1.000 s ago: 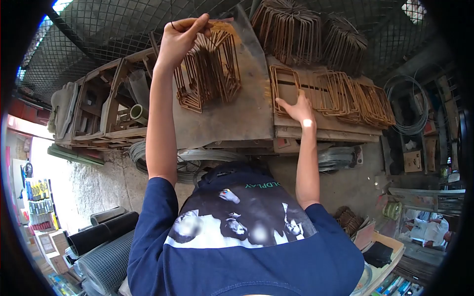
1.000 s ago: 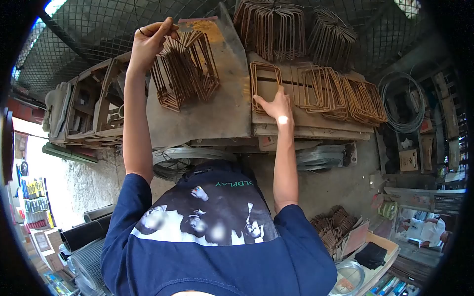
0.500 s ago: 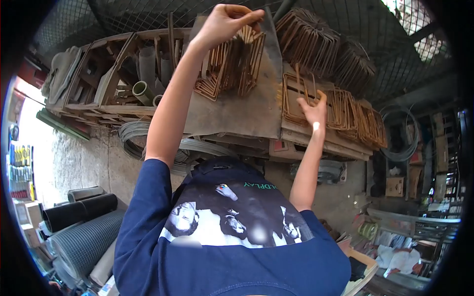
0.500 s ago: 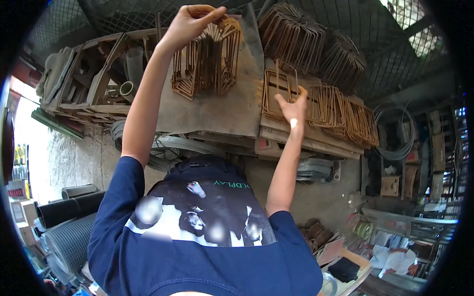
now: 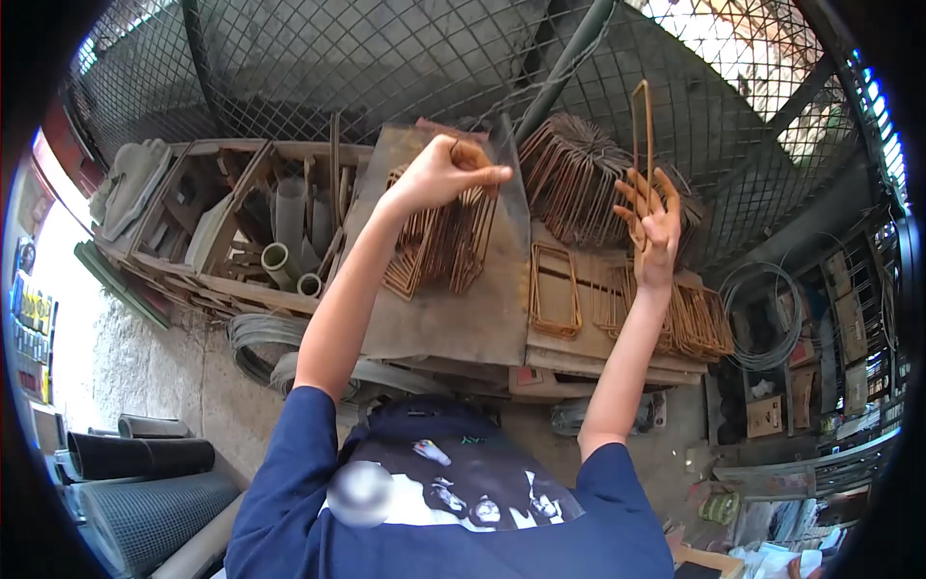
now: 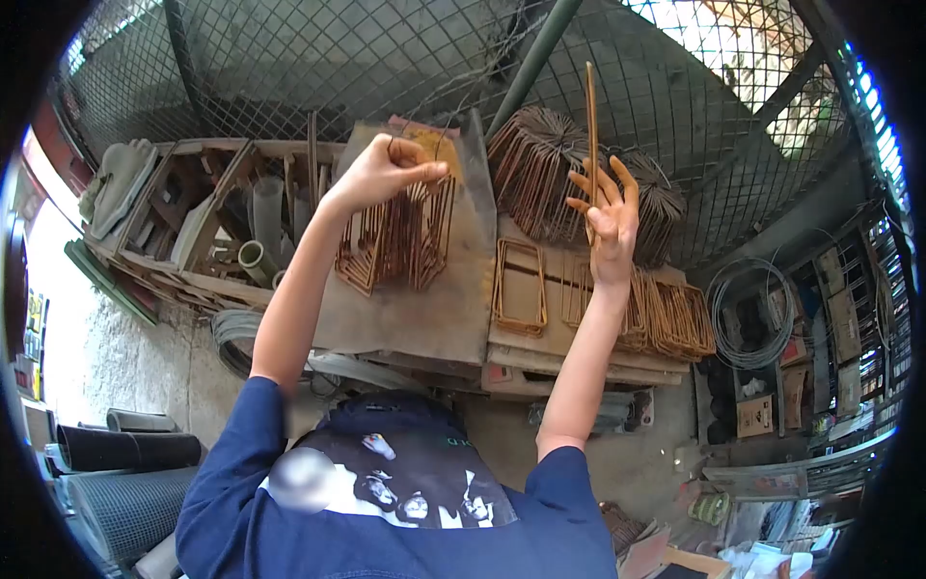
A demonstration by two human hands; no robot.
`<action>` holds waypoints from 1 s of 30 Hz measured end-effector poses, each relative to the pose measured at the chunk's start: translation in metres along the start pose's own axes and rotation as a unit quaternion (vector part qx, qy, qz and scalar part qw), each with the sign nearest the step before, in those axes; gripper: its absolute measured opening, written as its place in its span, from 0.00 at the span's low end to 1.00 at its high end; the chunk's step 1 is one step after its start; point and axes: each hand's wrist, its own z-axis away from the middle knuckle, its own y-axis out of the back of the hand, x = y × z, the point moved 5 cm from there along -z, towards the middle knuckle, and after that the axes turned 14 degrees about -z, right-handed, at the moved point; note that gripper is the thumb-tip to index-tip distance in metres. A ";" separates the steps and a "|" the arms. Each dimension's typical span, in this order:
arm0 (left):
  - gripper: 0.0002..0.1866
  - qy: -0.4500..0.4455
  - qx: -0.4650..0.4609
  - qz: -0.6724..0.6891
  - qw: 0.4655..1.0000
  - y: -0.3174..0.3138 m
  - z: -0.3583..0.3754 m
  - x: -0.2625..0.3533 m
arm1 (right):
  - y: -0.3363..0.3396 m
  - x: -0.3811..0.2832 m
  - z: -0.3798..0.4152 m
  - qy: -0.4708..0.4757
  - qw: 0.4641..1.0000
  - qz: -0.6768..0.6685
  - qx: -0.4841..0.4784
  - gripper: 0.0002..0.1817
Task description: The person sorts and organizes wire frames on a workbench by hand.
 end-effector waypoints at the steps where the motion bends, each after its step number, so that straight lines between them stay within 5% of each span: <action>1: 0.19 0.001 -0.021 -0.008 1.000 0.000 0.000 0.002 | -0.005 -0.003 -0.011 0.011 1.000 -0.011 -0.020 0.39; 7: 0.20 0.017 -0.011 -0.035 0.999 0.000 0.002 0.006 | -0.024 -0.013 -0.065 0.031 0.998 -0.002 -0.060 0.40; 16: 0.13 0.033 0.038 0.027 0.998 0.003 -0.003 0.000 | -0.036 0.026 -0.039 -0.108 0.968 0.046 -0.220 0.52; 25: 0.37 0.031 0.080 -0.003 0.996 0.000 -0.008 -0.017 | -0.036 0.047 -0.027 -0.132 0.965 0.063 -0.218 0.49; 26: 0.29 0.008 0.071 -0.007 0.997 -0.001 -0.009 -0.016 | -0.036 0.045 -0.028 -0.120 0.967 0.065 -0.217 0.49; 29: 0.28 -0.003 0.041 0.054 0.998 -0.004 -0.007 -0.010 | -0.036 0.040 -0.027 -0.136 0.959 0.134 -0.209 0.51; 30: 0.21 0.003 0.040 0.033 0.999 -0.004 -0.006 -0.008 | -0.035 0.039 -0.027 -0.138 0.961 0.133 -0.202 0.50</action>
